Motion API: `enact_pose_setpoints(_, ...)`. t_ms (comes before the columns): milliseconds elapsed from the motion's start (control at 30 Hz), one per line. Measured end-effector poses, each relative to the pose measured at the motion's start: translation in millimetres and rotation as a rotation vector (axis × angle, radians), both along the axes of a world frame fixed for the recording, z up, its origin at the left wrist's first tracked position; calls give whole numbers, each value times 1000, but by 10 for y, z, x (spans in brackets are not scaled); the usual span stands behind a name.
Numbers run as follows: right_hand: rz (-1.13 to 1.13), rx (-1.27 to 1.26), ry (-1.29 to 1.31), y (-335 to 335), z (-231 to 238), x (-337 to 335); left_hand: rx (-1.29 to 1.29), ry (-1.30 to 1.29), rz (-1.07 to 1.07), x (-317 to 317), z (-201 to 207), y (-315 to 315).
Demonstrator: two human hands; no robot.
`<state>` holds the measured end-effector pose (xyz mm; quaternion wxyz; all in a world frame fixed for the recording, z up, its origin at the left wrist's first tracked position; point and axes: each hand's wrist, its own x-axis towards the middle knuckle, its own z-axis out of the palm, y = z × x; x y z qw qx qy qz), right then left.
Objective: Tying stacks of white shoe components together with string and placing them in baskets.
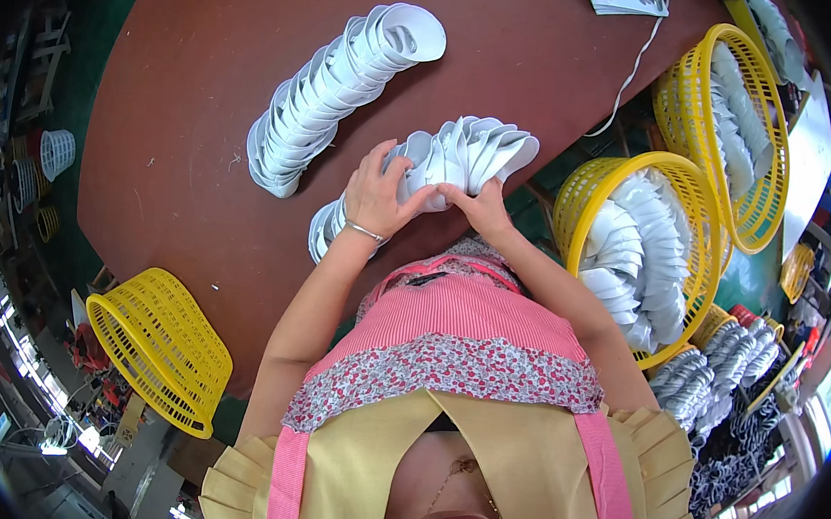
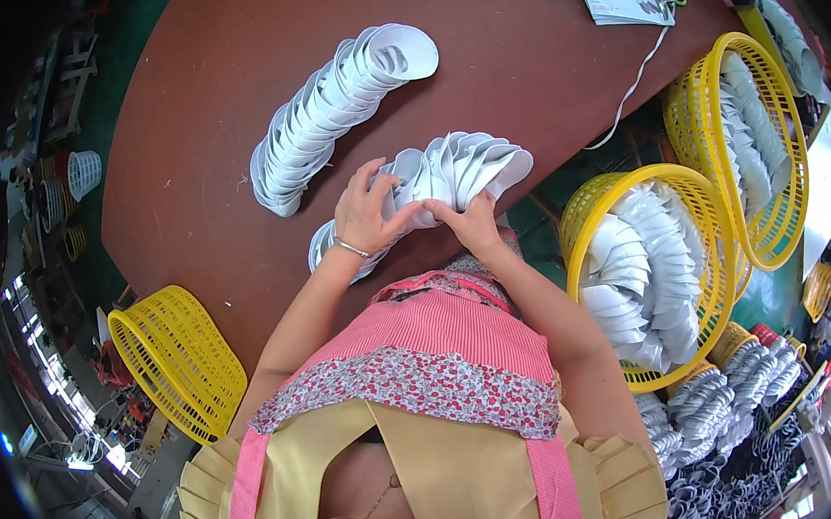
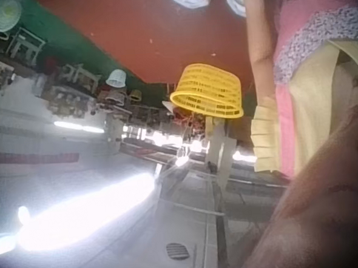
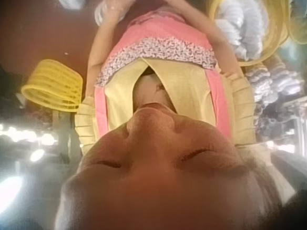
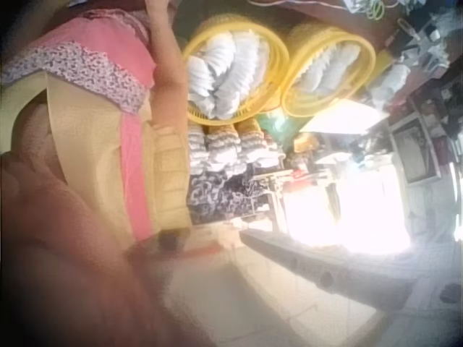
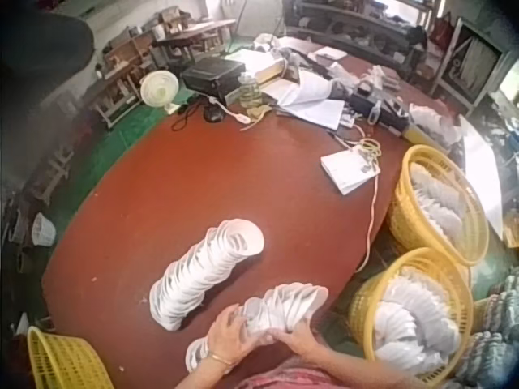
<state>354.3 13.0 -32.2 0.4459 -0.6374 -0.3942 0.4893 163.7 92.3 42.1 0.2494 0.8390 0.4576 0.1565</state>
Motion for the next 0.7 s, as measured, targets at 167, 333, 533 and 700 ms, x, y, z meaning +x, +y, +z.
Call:
enact_pose_setpoints(167,-17,-92,278,5,98,4,-18,-42,125,66,-138,-44)
enact_pose_setpoints(333,-45,13,243,49,150,16,-6,-14,93,109,-89,-38)
enact_pose_setpoints(533,-9,25,179,63,163,6,-8,-11,-19,60,-130,-29)
enact_pose_setpoints(700,34,9,205,53,70,95,49,103,-129,162,-100,31)
